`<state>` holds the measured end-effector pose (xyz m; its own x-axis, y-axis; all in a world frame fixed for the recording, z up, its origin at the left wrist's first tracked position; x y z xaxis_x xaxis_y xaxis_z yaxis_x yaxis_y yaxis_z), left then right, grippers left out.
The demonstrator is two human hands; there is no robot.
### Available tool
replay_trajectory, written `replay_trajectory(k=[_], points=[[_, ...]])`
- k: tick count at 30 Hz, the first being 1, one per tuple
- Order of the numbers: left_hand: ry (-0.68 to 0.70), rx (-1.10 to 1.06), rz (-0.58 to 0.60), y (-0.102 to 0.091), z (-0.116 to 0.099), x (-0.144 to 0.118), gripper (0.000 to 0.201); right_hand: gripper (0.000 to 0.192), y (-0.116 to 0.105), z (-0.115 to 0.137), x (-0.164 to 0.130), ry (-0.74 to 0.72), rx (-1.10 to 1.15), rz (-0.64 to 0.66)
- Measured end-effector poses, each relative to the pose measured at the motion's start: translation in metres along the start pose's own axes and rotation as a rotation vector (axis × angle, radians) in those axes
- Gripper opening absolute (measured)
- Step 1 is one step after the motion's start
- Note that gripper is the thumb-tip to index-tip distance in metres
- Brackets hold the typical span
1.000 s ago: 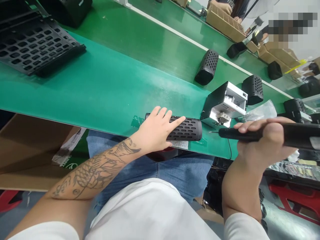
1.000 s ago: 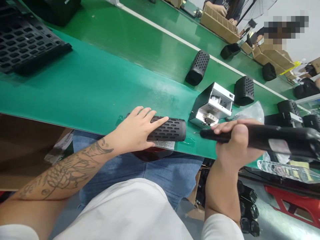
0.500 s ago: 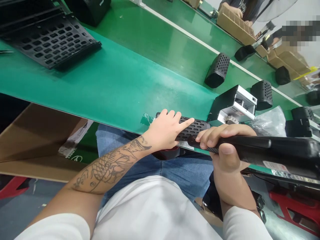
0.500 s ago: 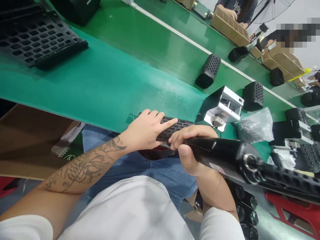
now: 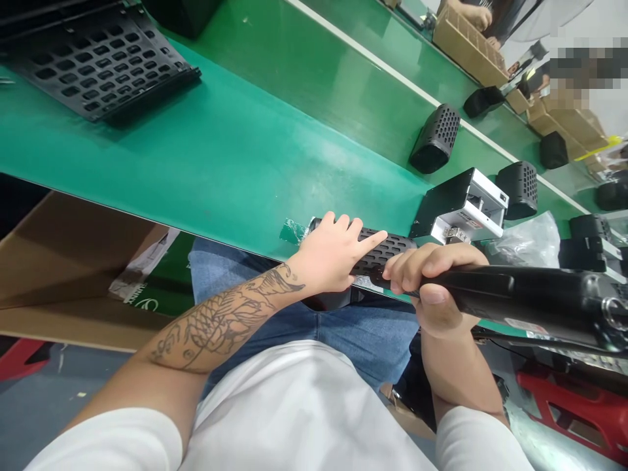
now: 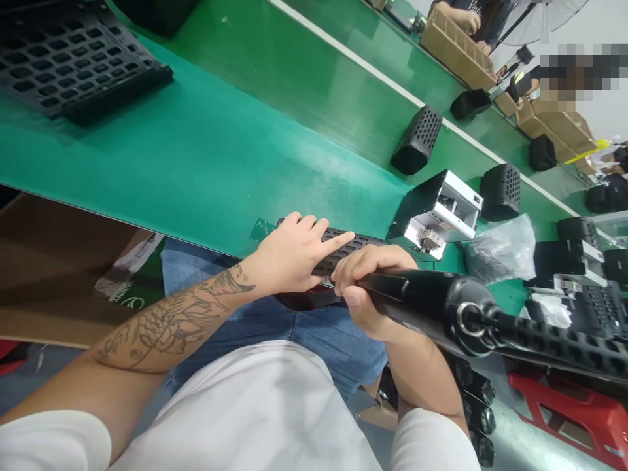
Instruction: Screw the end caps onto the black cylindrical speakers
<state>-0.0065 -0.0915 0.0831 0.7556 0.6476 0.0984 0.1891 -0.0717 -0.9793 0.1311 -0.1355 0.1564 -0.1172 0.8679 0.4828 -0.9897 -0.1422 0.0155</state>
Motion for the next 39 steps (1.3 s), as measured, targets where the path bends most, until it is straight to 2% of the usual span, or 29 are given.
replay_trajectory(k=[8,11,13,15,19,22,25,29,32,34,36,37,39], points=[[-0.004,0.005,0.001,0.0,0.0,0.0,0.095,0.02,0.001,-0.003,-0.003,0.019,-0.041,-0.002],[-0.013,0.004,0.007,0.001,0.0,0.0,0.095,0.02,-0.001,0.005,-0.005,0.011,-0.063,-0.029],[-0.018,0.005,0.016,0.0,0.0,0.001,0.094,0.021,-0.01,0.014,-0.003,-0.027,-0.089,-0.093],[-0.017,0.012,0.027,0.0,0.0,0.001,0.094,0.018,-0.032,0.023,0.003,-0.117,-0.179,-0.249],[-0.015,0.018,0.056,-0.002,0.0,0.002,0.093,0.004,-0.098,0.025,0.015,-0.3,-0.561,-0.709],[-0.021,0.017,0.069,-0.002,0.0,0.003,0.092,0.006,-0.144,0.009,0.02,-0.265,-0.752,-0.886],[-0.028,0.016,0.062,-0.002,-0.002,0.003,0.092,0.01,-0.167,-0.004,0.016,-0.216,-0.809,-0.974],[-0.017,-0.005,0.026,-0.002,-0.002,0.001,0.093,0.013,-0.161,-0.004,0.009,-0.17,-0.815,-0.939],[0.088,-0.137,-0.117,-0.004,0.005,-0.007,0.081,0.008,-0.146,0.008,0.006,-0.116,-0.748,-0.914],[0.164,-0.31,-0.283,-0.003,0.017,-0.018,0.075,0.007,-0.132,0.021,0.004,-0.129,-0.641,-0.902],[0.136,-0.476,-0.435,0.006,0.036,-0.031,0.078,0.009,-0.116,0.037,0.002,-0.169,-0.526,-0.853],[0.096,-0.535,-0.48,0.013,0.047,-0.037,0.083,0.009,-0.106,0.044,0.001,-0.187,-0.471,-0.808],[0.055,-0.616,-0.488,0.031,0.062,-0.045,0.1,0.005,-0.085,0.057,-0.003,-0.189,-0.36,-0.666]])
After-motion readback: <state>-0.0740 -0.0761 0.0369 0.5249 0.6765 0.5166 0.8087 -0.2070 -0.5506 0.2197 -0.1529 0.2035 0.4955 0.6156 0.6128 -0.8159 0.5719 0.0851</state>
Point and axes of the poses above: each hand's wrist, its own x-axis towards the middle knuckle, its own y-axis out of the palm, z = x × y, the point moved 4 cm from there along x, towards the middle knuckle, and after that the axes turned 1 degree about z, right-handed, at the moved point
